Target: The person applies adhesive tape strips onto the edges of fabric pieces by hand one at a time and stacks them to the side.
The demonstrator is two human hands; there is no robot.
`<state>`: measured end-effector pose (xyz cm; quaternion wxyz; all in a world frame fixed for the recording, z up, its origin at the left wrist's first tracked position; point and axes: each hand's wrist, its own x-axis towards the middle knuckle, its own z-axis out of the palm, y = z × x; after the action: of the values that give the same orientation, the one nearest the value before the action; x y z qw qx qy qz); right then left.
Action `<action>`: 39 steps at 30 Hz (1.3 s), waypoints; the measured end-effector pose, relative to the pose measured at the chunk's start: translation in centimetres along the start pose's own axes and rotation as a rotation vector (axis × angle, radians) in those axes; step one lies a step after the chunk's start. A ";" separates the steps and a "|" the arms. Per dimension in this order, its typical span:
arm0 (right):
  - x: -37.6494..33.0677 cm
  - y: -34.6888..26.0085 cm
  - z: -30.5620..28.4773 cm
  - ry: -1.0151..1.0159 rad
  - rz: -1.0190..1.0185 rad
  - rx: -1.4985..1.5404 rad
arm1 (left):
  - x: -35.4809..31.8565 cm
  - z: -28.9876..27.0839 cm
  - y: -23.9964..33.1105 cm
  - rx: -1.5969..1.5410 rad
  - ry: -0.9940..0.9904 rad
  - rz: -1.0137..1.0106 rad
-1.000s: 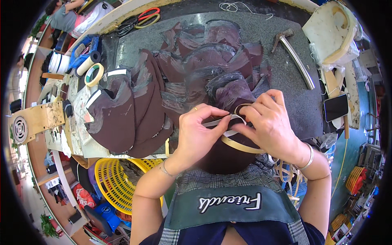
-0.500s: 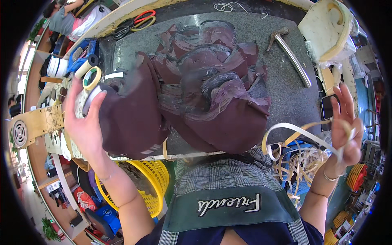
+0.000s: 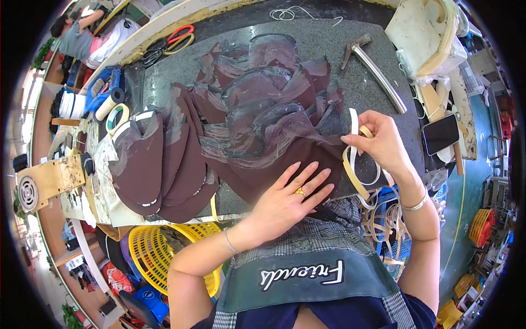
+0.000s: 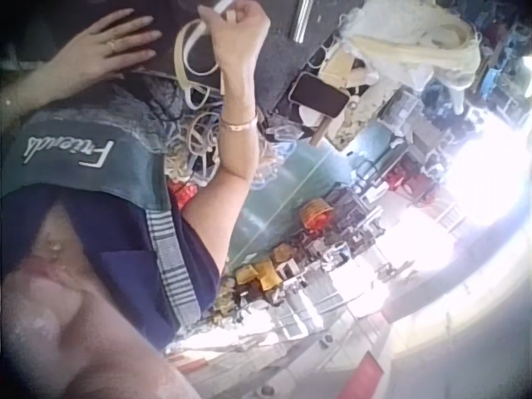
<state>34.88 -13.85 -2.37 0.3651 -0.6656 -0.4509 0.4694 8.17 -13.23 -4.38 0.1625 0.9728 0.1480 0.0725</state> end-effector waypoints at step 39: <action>1.4 -6.5 2.8 -0.064 -0.158 -0.360 | 1.2 -3.5 -4.2 -0.148 0.640 -0.505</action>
<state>30.75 -10.19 2.29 0.2611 -0.6675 -0.5899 0.3720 7.53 -8.06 -2.42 0.1907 0.8200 0.4196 0.3394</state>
